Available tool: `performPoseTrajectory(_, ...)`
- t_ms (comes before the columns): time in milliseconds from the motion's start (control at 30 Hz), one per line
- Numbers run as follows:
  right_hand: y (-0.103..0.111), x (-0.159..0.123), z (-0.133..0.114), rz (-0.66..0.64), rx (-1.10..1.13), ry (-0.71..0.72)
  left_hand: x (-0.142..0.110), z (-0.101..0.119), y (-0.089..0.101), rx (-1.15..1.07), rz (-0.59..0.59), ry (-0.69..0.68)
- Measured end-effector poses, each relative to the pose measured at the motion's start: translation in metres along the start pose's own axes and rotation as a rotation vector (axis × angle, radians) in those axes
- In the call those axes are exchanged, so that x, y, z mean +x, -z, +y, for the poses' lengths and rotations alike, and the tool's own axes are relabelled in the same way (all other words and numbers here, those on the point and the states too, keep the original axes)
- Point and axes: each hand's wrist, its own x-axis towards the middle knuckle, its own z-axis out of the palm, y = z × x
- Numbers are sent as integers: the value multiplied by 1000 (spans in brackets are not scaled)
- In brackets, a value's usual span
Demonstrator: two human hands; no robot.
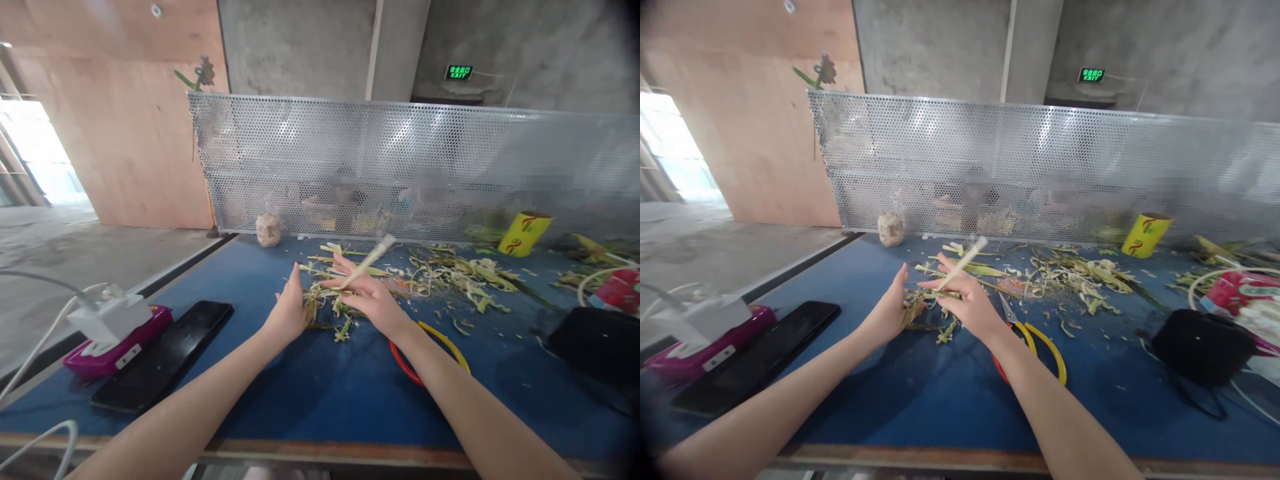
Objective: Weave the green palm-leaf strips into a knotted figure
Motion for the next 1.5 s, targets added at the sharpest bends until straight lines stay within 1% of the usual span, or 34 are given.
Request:
performPoseTrajectory(67, 0, 1, 1, 37, -27, -36, 0, 1, 0, -11, -2, 35)
performPoseTrajectory(167, 0, 4, 1, 77, 1, -117, 2, 10, 0, -54, -13, 53)
performPoseTrajectory(267, -2, 7, 4, 83, -12, -222, 4, 23, 5, -88, 6, 7)
performPoseTrajectory(333, -4, 7, 6, 60, -59, -258, 5, 30, 9, -68, 56, -65)
performPoseTrajectory(400, -5, 6, 8, 4, -98, -222, 5, 35, 12, -22, 92, -148)
performPoseTrajectory(500, -5, 1, 9, -134, -145, -120, 4, 39, 14, 7, 87, -240)
performPoseTrajectory(567, -5, -1, 8, -208, -193, -73, 3, 40, 14, 1, 83, -275)
performPoseTrajectory(633, -5, -3, 5, -234, -214, -51, 3, 42, 14, -31, 81, -273)
performPoseTrajectory(733, -4, -2, 3, -240, -167, -64, 4, 42, 12, -94, 55, -174)
performPoseTrajectory(800, -3, -1, 5, -241, -94, -103, 5, 40, 11, -71, 53, -79)
performPoseTrajectory(867, -3, 1, 9, -218, 27, -162, 5, 38, 9, -18, 52, 31)
performPoseTrajectory(933, -4, 4, 14, -192, 185, -268, 5, 36, 7, 1, 26, 140)
performPoseTrajectory(1100, -7, 7, 17, -151, 586, -660, 4, 37, 6, -51, -103, 331)
performPoseTrajectory(1167, -6, 7, 14, -194, 721, -744, 4, 39, 8, -69, -153, 402)
performPoseTrajectory(1267, -3, 6, 8, -296, 885, -764, 5, 45, 9, -144, -271, 520)
performPoseTrajectory(1333, -2, 5, 5, -320, 924, -745, 5, 49, 10, -217, -380, 603)
performPoseTrajectory(1433, -3, 5, 3, -278, 859, -717, 4, 52, 11, -293, -514, 697)
performPoseTrajectory(1500, -3, 5, 2, -229, 786, -690, 4, 51, 13, -340, -541, 715)
